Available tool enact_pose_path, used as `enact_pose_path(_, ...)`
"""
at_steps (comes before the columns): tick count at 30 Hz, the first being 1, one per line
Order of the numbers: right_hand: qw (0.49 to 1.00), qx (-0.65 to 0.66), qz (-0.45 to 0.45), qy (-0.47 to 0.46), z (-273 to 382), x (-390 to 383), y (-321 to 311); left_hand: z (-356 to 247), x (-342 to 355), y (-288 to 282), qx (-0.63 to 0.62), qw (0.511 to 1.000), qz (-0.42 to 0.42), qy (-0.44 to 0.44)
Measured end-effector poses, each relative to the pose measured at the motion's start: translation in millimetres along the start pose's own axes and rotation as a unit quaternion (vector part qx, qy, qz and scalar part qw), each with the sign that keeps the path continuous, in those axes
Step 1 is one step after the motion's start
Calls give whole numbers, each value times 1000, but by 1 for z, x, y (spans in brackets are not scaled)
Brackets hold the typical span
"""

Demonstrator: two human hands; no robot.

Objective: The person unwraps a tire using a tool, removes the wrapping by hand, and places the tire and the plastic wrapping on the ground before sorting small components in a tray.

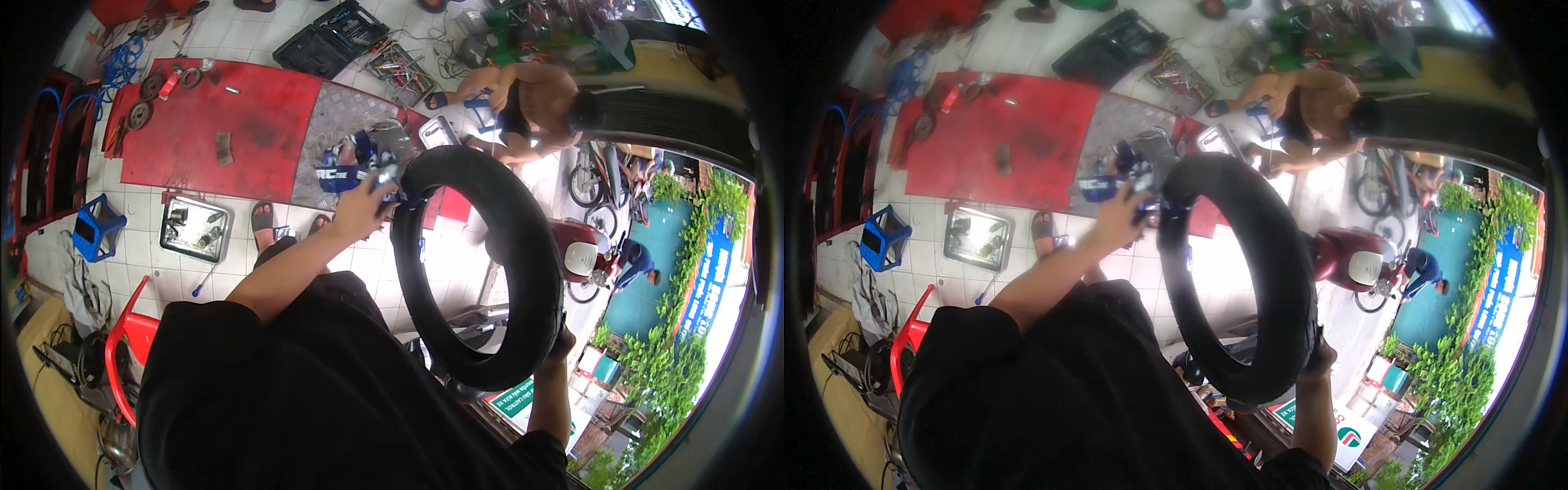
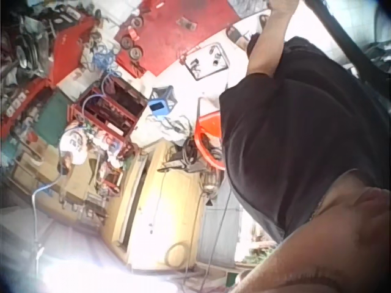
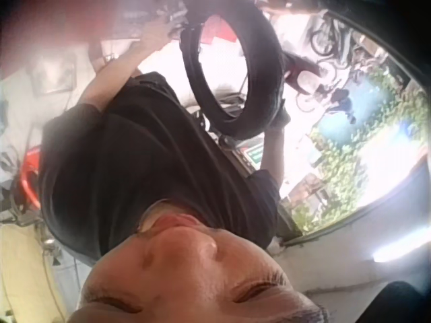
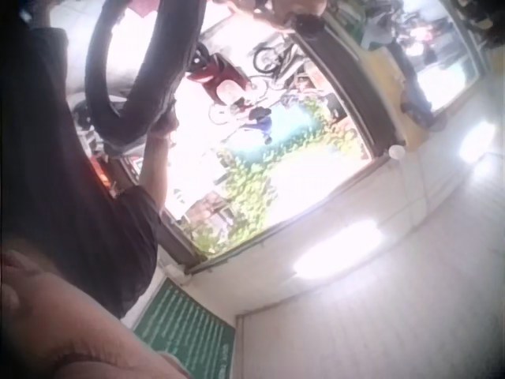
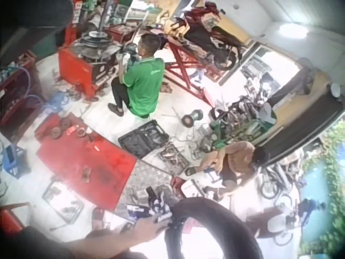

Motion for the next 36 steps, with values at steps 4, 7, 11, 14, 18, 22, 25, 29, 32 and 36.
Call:
enact_pose_path(4,999,36,29,12,-8,15,21,-31,11,33,95,982,141,86)
enact_pose_path(7,998,34,-40,32,-13,16,19,-37,13,65,154,957,191,153)
enact_pose_path(11,999,-22,-34,22,-19,18,30,-60,21,80,184,945,245,118)
enact_pose_path(14,999,-11,-39,36,-22,16,22,-43,31,101,194,941,271,60)
enact_pose_path(18,999,-15,-18,32,-23,26,41,1,20,102,143,957,233,97)
enact_pose_path(22,995,-10,-84,50,-23,26,17,39,-7,61,60,967,172,179)
enact_pose_path(25,992,96,-38,72,-22,29,21,112,-20,24,115,976,180,38)
enact_pose_path(29,996,3,-88,18,7,3,-29,184,-36,-7,167,966,193,-42)
enact_pose_path(32,988,-100,-119,8,33,-18,-34,215,-53,-12,210,944,239,-90)
enact_pose_path(36,956,-199,-214,-20,50,-40,-49,227,-79,-15,233,887,349,-194)
Point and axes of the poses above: each hand's wrist, its own x-axis towards the middle knuckle, its own y-axis out of the palm, z = x × y, the point moved 4 cm from there along x, towards the middle knuckle, and after that the axes turned 7 degrees about -y, right-handed, at the moved point
